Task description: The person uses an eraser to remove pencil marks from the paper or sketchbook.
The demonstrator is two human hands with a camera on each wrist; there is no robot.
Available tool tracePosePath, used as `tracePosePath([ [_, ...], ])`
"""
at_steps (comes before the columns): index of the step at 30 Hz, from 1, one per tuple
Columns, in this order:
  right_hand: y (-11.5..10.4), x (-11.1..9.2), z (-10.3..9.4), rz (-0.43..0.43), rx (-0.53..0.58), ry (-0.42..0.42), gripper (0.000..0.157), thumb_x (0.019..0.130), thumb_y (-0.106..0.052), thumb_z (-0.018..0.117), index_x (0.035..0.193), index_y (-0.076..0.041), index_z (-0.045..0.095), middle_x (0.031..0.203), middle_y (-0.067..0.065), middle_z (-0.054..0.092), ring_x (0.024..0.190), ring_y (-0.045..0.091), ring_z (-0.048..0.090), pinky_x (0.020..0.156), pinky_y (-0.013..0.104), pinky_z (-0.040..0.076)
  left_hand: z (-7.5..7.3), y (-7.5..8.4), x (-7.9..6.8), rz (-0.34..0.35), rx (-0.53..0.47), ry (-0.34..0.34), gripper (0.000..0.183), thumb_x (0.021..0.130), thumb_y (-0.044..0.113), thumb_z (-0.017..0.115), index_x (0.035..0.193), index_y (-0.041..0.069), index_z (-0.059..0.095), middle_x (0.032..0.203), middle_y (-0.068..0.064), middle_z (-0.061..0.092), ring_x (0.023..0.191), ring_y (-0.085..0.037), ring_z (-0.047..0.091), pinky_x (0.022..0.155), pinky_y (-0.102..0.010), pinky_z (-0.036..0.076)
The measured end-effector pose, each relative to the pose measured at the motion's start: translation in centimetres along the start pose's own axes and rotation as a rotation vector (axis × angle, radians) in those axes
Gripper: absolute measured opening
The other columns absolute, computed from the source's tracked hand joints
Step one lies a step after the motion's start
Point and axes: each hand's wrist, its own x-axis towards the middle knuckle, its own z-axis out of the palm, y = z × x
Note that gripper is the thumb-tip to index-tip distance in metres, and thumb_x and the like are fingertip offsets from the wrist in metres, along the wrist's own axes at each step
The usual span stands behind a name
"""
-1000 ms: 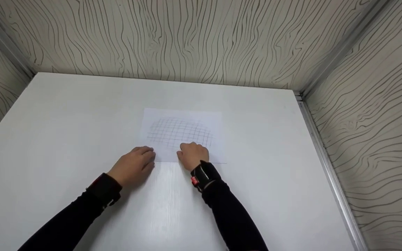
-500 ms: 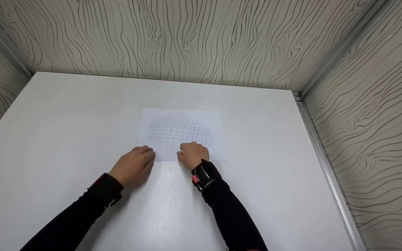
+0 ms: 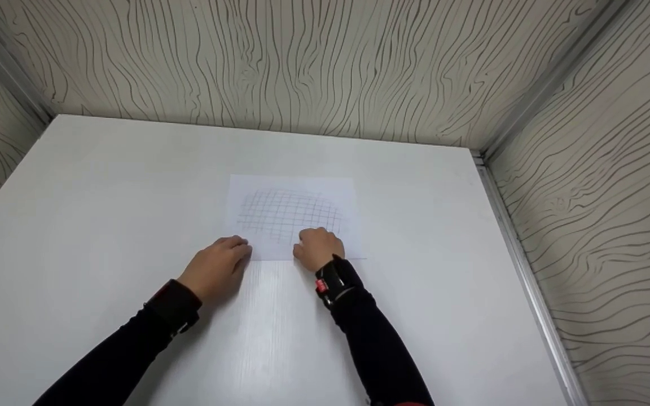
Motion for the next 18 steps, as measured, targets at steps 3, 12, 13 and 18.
tracePosePath([
  [3, -0.1, -0.1, 0.1, -0.011, 0.013, 0.013, 0.026, 0.092, -0.020, 0.068, 0.071, -0.011, 0.057, 0.065, 0.000, 0.048, 0.065, 0.020, 0.050, 0.059, 0.032, 0.036, 0.2, 0.1, 0.0, 0.004, 0.007, 0.004, 0.015, 0.098, 0.005, 0.061, 0.105, 0.001, 0.074, 0.110, -0.011, 0.068, 0.111, -0.032, 0.066, 0.085, -0.043, 0.060],
  [12, -0.8, 0.0, 1.3, -0.055, 0.096, 0.023, 0.031, 0.093, -0.020, 0.068, 0.068, -0.014, 0.051, 0.061, -0.005, 0.042, 0.060, 0.016, 0.046, 0.055, 0.029, 0.033, 0.5, -0.1, -0.4, -0.016, 0.028, 0.010, 0.015, 0.094, 0.000, 0.062, 0.104, 0.001, 0.074, 0.108, -0.011, 0.068, 0.107, -0.032, 0.067, 0.076, -0.046, 0.061],
  [13, -0.6, 0.0, 1.2, -0.026, 0.084, 0.035, 0.030, 0.092, -0.019, 0.068, 0.068, -0.013, 0.052, 0.061, -0.004, 0.043, 0.060, 0.016, 0.046, 0.055, 0.029, 0.033, 0.5, -0.1, -0.4, -0.021, 0.032, 0.003, 0.016, 0.094, 0.000, 0.062, 0.105, 0.001, 0.074, 0.109, -0.011, 0.068, 0.108, -0.032, 0.067, 0.076, -0.046, 0.061],
  [18, -0.8, 0.1, 1.0, -0.015, 0.061, 0.059, 0.033, 0.092, -0.018, 0.068, 0.066, -0.013, 0.049, 0.060, -0.003, 0.043, 0.059, 0.017, 0.046, 0.054, 0.030, 0.033, 0.5, 0.0, -0.3, -0.030, 0.029, -0.009, 0.017, 0.095, 0.000, 0.060, 0.106, 0.001, 0.073, 0.110, -0.011, 0.067, 0.110, -0.032, 0.066, 0.079, -0.046, 0.061],
])
